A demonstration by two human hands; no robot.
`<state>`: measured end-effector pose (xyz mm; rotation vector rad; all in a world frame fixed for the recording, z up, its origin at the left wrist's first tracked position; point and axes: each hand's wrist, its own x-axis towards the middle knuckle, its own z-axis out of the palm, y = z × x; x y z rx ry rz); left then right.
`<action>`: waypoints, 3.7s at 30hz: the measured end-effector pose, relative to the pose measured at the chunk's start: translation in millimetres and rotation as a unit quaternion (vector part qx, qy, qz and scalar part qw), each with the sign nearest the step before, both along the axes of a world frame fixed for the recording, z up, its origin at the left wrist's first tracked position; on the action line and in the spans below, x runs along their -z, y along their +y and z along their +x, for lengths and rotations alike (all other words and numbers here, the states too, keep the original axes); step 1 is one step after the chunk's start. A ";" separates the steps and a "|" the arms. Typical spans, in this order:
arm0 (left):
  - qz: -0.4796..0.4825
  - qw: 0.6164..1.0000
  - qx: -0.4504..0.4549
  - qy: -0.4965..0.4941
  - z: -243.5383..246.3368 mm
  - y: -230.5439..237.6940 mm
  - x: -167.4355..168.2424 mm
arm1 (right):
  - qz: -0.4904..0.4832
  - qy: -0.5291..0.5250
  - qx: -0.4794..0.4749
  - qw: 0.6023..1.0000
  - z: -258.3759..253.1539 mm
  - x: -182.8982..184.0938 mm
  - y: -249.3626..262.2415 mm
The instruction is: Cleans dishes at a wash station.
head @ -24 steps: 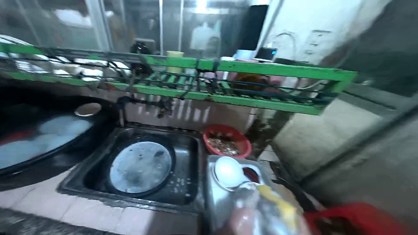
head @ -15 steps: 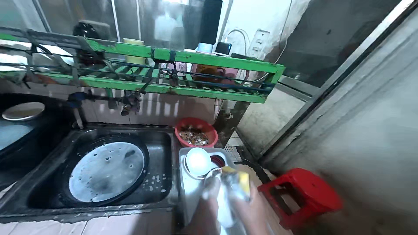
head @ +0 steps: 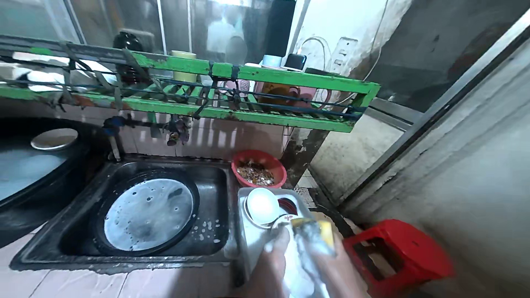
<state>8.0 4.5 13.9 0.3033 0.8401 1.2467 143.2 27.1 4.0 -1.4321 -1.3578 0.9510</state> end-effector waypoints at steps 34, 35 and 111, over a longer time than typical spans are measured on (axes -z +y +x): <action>0.271 0.714 0.205 0.612 4.1 79.2 48.7 | -0.008 -0.268 -0.226 0.936 60.7 37.6 -24.4; 0.239 0.750 0.202 0.583 0.5 79.1 53.2 | 0.021 -0.225 -0.194 0.954 68.3 34.4 -29.8; 0.098 0.910 0.297 0.272 -2.7 6.1 0.9 | -0.061 -0.027 0.090 0.994 33.5 -7.4 40.5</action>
